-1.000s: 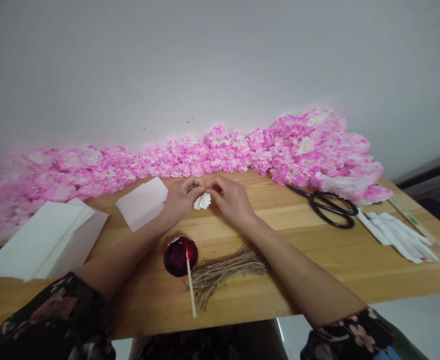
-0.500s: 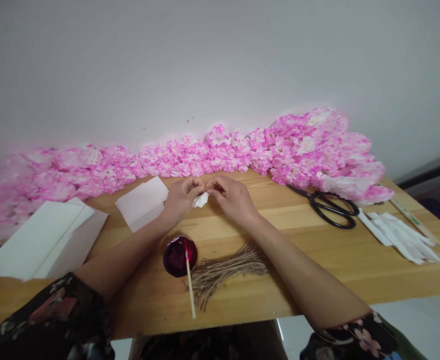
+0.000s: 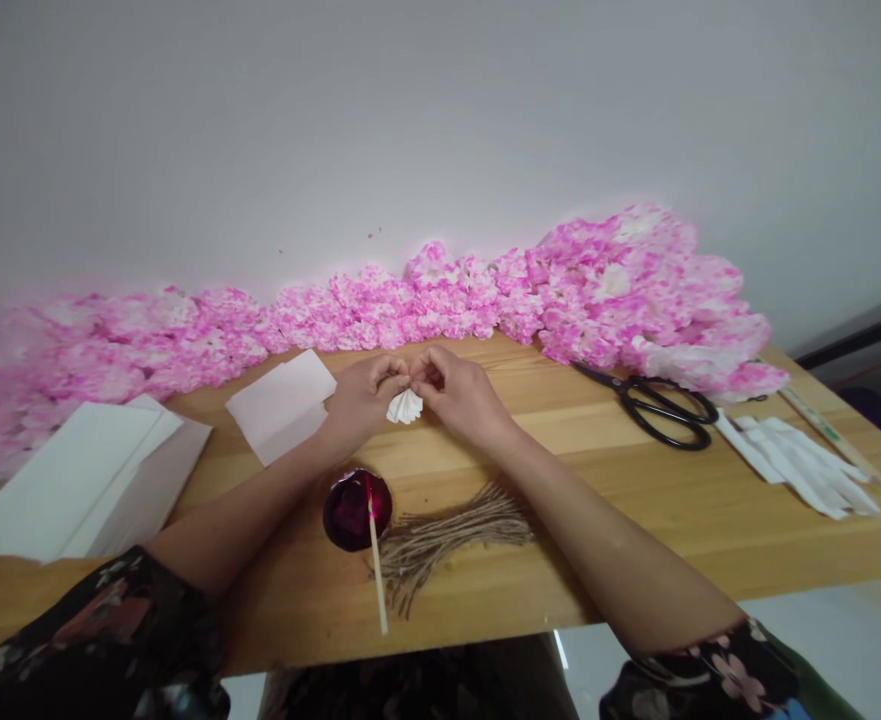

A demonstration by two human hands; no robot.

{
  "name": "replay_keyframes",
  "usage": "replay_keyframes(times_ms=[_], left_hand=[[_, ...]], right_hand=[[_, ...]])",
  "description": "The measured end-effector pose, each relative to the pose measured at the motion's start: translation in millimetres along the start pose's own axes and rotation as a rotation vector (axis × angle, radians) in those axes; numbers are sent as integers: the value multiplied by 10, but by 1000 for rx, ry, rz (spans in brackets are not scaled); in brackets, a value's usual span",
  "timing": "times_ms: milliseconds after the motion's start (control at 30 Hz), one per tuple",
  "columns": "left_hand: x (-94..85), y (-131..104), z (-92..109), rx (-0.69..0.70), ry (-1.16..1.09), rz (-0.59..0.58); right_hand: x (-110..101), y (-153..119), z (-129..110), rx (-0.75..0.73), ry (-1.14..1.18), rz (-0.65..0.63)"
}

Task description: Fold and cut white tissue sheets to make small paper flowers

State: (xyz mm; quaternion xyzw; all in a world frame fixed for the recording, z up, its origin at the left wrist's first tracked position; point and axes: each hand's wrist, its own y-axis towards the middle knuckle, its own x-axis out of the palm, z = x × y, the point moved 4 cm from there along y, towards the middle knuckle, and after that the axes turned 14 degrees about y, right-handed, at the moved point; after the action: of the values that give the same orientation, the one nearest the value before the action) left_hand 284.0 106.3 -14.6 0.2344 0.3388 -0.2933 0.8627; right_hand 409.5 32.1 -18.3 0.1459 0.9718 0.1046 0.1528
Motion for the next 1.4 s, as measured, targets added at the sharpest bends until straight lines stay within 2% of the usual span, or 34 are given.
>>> replay_keyframes(times_ms=[133, 333, 433, 833, 1167, 1400], left_hand=[[8, 5, -21, -11, -35, 23], [71, 18, -47, -24, -403, -34], [82, 22, -48, -56, -481, -24], [68, 12, -40, -94, -501, 30], [72, 14, -46, -82, -488, 54], [69, 22, -47, -69, -454, 65]], right_hand=[[2, -22, -59, -3, -55, 71], [-42, -21, -71, -10, 0, 141], [-54, -17, -44, -6, -6, 152], [-31, -51, -68, -48, -137, 135], [-13, -80, -156, -216, -339, 120], [3, -109, -136, -318, -430, 130]])
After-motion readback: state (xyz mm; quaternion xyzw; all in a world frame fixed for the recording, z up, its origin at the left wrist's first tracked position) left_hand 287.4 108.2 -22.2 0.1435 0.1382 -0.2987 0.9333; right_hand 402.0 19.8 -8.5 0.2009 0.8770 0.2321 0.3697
